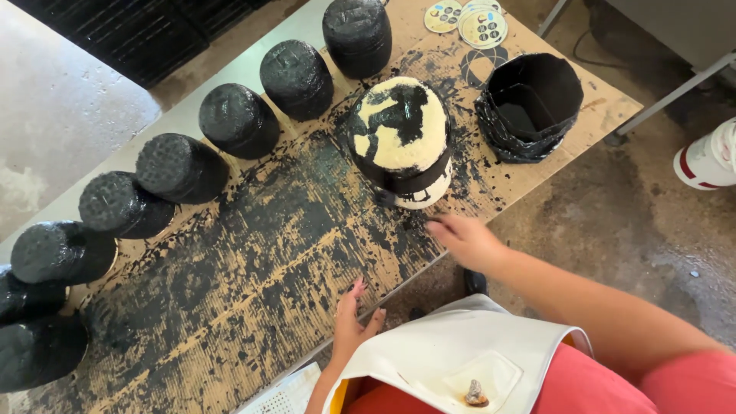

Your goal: Applying black wax to cheese wheels using a brush

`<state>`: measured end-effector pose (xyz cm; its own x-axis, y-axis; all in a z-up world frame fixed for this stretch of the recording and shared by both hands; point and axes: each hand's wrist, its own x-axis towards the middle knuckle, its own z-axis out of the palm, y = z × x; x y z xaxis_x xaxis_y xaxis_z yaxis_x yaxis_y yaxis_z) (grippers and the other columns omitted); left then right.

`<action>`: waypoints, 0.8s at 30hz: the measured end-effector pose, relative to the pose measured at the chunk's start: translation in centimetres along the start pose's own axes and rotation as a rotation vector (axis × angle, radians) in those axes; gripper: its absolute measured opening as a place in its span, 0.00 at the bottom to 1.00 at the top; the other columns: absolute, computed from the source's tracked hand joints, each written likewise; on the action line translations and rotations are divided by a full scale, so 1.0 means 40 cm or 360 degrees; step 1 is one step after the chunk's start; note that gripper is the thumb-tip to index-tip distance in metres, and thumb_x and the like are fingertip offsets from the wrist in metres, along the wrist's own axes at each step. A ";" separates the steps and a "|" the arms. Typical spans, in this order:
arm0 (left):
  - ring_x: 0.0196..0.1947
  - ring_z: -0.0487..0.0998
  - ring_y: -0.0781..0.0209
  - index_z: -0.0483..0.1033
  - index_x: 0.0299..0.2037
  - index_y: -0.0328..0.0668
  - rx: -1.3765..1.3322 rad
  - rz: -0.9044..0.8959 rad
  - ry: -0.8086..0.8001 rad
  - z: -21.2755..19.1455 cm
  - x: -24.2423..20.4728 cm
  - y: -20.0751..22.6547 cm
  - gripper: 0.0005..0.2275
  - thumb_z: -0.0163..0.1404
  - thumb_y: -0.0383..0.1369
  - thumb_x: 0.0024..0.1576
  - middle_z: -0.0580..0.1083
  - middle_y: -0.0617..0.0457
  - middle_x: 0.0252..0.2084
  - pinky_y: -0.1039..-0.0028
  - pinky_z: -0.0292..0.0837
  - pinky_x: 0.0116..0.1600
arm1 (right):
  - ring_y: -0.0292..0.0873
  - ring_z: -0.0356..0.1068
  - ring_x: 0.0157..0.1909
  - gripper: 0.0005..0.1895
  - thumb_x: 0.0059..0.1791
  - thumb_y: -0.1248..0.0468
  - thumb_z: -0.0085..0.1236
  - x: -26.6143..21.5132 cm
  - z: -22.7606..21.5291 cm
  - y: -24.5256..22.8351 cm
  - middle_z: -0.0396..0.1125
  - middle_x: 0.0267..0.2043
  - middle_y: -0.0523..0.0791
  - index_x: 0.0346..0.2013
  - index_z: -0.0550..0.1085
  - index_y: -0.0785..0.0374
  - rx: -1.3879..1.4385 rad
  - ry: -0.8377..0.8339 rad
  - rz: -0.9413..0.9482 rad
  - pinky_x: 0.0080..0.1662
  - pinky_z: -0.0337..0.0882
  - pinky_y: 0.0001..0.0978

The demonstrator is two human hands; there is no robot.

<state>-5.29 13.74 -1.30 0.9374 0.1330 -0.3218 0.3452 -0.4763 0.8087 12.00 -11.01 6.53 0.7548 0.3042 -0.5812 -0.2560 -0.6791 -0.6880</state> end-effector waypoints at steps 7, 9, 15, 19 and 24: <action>0.71 0.64 0.55 0.55 0.74 0.50 -0.0073 0.0043 -0.0039 -0.003 0.003 0.014 0.33 0.55 0.39 0.58 0.66 0.47 0.66 0.72 0.82 0.31 | 0.40 0.65 0.21 0.25 0.58 0.49 0.38 0.045 0.027 -0.015 0.71 0.25 0.45 0.60 0.71 0.63 -0.0134 0.0146 -0.0297 0.25 0.64 0.34; 0.67 0.67 0.57 0.54 0.74 0.56 -0.0036 -0.0011 -0.0010 -0.006 -0.004 -0.011 0.33 0.54 0.43 0.58 0.68 0.50 0.64 0.75 0.79 0.30 | 0.40 0.68 0.29 0.20 0.58 0.49 0.40 -0.028 -0.027 -0.008 0.71 0.30 0.43 0.48 0.76 0.57 -0.0108 0.0085 0.0002 0.34 0.67 0.35; 0.69 0.67 0.52 0.68 0.57 0.43 -0.0162 0.0136 0.0091 0.017 0.000 -0.128 0.19 0.54 0.41 0.58 0.62 0.49 0.75 0.63 0.69 0.59 | 0.41 0.63 0.26 0.22 0.57 0.48 0.44 -0.045 -0.070 0.084 0.72 0.30 0.45 0.57 0.76 0.55 0.0001 0.0273 0.0208 0.32 0.61 0.34; 0.68 0.67 0.54 0.58 0.73 0.51 -0.0090 0.0048 0.0020 0.007 0.007 -0.063 0.33 0.54 0.45 0.58 0.68 0.49 0.67 0.58 0.69 0.63 | 0.37 0.62 0.23 0.20 0.59 0.53 0.41 0.018 0.029 -0.008 0.67 0.27 0.43 0.58 0.71 0.60 0.0059 0.0089 0.0160 0.25 0.65 0.28; 0.65 0.70 0.47 0.56 0.73 0.41 0.0017 0.0385 -0.0048 0.040 0.050 -0.139 0.34 0.55 0.44 0.59 0.66 0.42 0.66 0.52 0.71 0.63 | 0.40 0.63 0.23 0.28 0.57 0.47 0.38 0.022 0.035 -0.037 0.66 0.24 0.43 0.63 0.68 0.62 -0.0053 0.0136 -0.0044 0.29 0.64 0.36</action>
<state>-5.42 15.27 -7.22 0.9909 -0.0119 -0.1342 0.1103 -0.5004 0.8587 12.19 -8.80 6.41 0.8106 0.2659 -0.5217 -0.2149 -0.6936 -0.6875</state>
